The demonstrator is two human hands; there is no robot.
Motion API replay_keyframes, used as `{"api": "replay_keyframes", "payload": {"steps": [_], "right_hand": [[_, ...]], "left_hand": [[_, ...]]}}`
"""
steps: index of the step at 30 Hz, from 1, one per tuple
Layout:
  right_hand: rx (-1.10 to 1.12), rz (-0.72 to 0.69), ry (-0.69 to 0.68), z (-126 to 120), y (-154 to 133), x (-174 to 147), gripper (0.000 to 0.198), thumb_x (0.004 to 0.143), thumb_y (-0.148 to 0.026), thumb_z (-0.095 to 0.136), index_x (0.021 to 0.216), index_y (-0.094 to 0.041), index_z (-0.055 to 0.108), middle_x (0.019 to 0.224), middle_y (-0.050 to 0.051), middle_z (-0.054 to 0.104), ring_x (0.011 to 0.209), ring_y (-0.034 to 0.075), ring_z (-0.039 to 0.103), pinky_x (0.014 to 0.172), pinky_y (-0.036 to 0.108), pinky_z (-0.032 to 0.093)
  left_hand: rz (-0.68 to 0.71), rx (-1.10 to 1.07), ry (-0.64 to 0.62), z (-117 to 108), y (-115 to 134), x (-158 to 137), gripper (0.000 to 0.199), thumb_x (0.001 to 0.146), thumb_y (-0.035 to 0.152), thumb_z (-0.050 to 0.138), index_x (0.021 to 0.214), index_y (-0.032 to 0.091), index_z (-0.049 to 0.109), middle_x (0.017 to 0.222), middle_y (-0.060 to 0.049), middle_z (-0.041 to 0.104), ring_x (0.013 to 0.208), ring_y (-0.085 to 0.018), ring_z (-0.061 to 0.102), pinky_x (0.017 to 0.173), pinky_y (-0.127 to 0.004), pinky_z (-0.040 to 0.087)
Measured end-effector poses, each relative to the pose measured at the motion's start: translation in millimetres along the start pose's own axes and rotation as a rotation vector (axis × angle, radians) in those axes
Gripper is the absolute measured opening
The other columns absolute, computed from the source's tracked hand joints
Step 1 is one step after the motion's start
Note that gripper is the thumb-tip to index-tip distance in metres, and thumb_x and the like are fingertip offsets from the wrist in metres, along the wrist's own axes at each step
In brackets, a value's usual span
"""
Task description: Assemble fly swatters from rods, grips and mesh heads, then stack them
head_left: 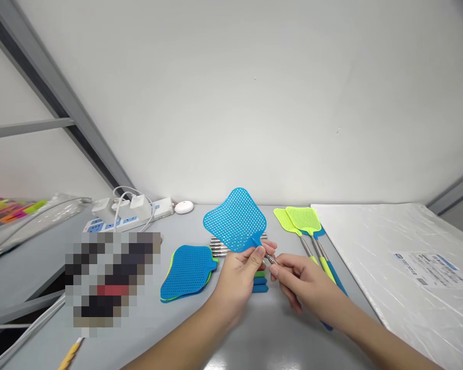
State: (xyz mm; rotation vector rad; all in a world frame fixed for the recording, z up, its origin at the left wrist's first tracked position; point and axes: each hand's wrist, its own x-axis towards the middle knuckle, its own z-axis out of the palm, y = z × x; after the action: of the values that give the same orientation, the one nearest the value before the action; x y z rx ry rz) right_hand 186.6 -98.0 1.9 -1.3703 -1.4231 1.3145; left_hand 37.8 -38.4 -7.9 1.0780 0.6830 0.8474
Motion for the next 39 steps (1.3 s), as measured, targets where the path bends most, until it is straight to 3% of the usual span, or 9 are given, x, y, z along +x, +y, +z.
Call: {"api": "replay_keyframes", "payload": {"steps": [3,7,12,18,22,27,30,35,39], "right_hand": [[-0.379,-0.110,0.143,-0.3,-1.1,-2.9,0.036,0.094,-0.046,0.045,0.071,-0.020,0.052,0.051,-0.005,0.050,0.046,0.009,0.043,0.048,0.022,0.029],[-0.922,-0.291,0.378,1.3,5.5,-4.1,0.032,0.095,-0.038,0.044,0.069,-0.021,0.052,0.056,-0.003,0.057,0.047,0.010,0.046,0.050,0.025,0.019],[-1.236,-0.423,0.481,1.3,10.3,-5.3,0.034,0.097,-0.036,0.039,0.069,-0.021,0.050,0.051,-0.004,0.056,0.041,0.012,0.048,0.049,0.029,0.012],[-1.264,-0.388,0.433,-1.5,10.0,-4.2,0.030,0.098,-0.037,0.038,0.074,-0.023,0.048,0.052,-0.006,0.057,0.040,0.013,0.050,0.048,0.028,0.011],[-1.257,-0.348,0.404,0.1,12.4,-2.0,0.026,0.099,-0.036,0.036,0.081,-0.023,0.050,0.059,-0.005,0.062,0.042,0.014,0.052,0.047,0.028,0.012],[-1.252,-0.430,0.417,-0.7,17.0,-1.8,0.025,0.101,-0.037,0.033,0.106,-0.024,0.055,0.068,-0.004,0.066,0.050,0.014,0.057,0.048,0.029,0.013],[-1.261,-0.479,0.449,-3.0,16.5,-3.4,0.028,0.101,-0.031,0.032,0.091,-0.023,0.057,0.064,-0.003,0.063,0.047,0.013,0.053,0.049,0.030,0.012],[-1.237,-0.529,0.425,-4.4,10.8,-5.7,0.028,0.099,-0.025,0.036,0.077,-0.020,0.053,0.059,-0.003,0.057,0.045,0.012,0.048,0.050,0.031,0.014],[-1.220,-0.578,0.426,-3.9,10.0,-6.7,0.027,0.098,-0.020,0.036,0.075,-0.020,0.052,0.056,-0.004,0.055,0.043,0.012,0.046,0.049,0.031,0.015]], "left_hand": [[0.027,0.034,0.087,2.6,0.4,-0.3,0.032,0.082,0.048,0.064,0.087,0.017,0.072,0.111,-0.010,0.066,0.095,-0.021,0.063,0.079,-0.031,0.050],[0.067,0.057,0.161,3.8,-0.7,0.2,0.035,0.082,0.049,0.063,0.090,0.017,0.072,0.107,-0.010,0.067,0.092,-0.020,0.061,0.078,-0.030,0.050],[0.103,0.023,0.304,-6.0,0.0,6.3,0.037,0.083,0.050,0.062,0.098,0.017,0.072,0.095,-0.006,0.066,0.077,-0.013,0.054,0.072,-0.024,0.046],[0.139,-0.059,0.337,-14.6,5.4,11.7,0.037,0.082,0.048,0.064,0.098,0.016,0.072,0.099,-0.006,0.066,0.077,-0.011,0.052,0.071,-0.022,0.044],[0.115,-0.072,0.249,-9.8,3.6,8.1,0.035,0.086,0.048,0.059,0.095,0.017,0.070,0.096,-0.007,0.067,0.084,-0.014,0.056,0.072,-0.024,0.045],[0.020,-0.025,0.107,-0.6,-3.0,1.0,0.031,0.085,0.045,0.061,0.093,0.017,0.070,0.099,-0.008,0.069,0.082,-0.016,0.060,0.074,-0.026,0.047],[0.051,-0.112,0.107,2.8,0.2,0.5,0.036,0.086,0.048,0.057,0.099,0.017,0.069,0.099,-0.009,0.070,0.087,-0.019,0.063,0.076,-0.028,0.048],[0.089,-0.172,0.314,2.2,9.7,4.5,0.035,0.084,0.048,0.061,0.097,0.017,0.069,0.098,-0.008,0.071,0.087,-0.020,0.066,0.075,-0.029,0.051],[0.107,-0.074,0.276,1.0,4.1,4.6,0.032,0.084,0.046,0.062,0.094,0.018,0.071,0.094,-0.007,0.072,0.083,-0.019,0.066,0.073,-0.029,0.052]]}}
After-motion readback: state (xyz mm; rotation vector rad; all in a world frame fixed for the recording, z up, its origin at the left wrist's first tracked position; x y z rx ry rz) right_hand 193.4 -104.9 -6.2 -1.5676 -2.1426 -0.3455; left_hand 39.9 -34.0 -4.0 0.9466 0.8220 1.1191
